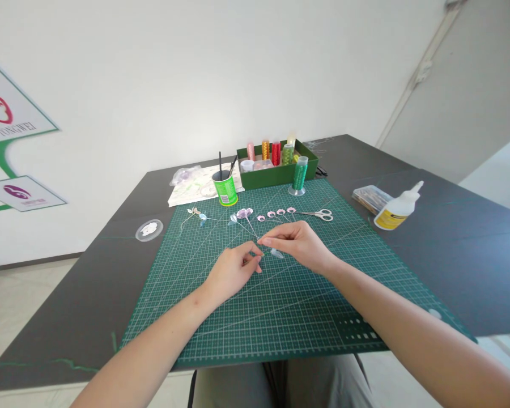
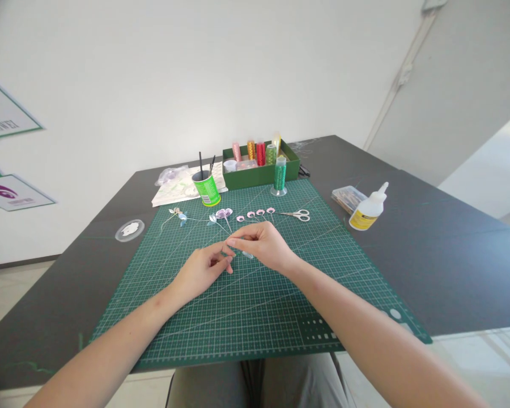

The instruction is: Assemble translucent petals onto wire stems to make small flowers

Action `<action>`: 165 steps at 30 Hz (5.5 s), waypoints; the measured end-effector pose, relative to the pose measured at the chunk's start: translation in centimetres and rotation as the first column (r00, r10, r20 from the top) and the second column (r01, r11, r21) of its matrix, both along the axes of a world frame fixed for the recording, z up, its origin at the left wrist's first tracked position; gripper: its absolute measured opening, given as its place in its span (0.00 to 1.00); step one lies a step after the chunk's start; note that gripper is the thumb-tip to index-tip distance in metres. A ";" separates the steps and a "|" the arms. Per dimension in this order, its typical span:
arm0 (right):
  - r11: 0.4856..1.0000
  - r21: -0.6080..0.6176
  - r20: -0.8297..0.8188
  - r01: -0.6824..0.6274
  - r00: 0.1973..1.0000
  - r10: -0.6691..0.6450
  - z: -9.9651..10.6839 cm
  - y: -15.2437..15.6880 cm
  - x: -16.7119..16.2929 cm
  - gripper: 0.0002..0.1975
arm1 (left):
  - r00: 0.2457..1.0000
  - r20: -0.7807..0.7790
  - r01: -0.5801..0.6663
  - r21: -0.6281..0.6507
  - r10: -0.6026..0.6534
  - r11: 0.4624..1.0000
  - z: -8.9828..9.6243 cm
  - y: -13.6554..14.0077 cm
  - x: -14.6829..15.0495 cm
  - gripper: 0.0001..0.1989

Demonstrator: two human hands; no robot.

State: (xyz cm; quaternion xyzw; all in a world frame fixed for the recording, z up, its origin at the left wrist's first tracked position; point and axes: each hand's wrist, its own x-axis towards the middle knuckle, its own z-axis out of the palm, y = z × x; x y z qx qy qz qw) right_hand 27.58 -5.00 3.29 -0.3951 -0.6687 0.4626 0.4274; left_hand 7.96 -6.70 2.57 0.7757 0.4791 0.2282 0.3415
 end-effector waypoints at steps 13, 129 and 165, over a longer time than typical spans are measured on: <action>0.996 -0.049 -0.016 0.069 0.997 -0.070 -0.3 0.9 0.1 0.11 | 0.987 -0.011 0.159 -0.002 -0.159 0.987 0.6 -0.6 0.1 0.07; 0.975 -0.194 -0.071 -0.105 0.993 0.093 -1.2 0.4 -1.0 0.21 | 0.780 0.541 -0.198 -0.263 0.314 0.944 0.2 1.1 -0.2 0.10; 0.990 0.002 0.357 -0.144 0.925 0.134 0.2 -0.9 -0.6 0.14 | 0.919 0.271 -0.277 -0.075 0.287 0.958 -1.0 1.8 -0.7 0.06</action>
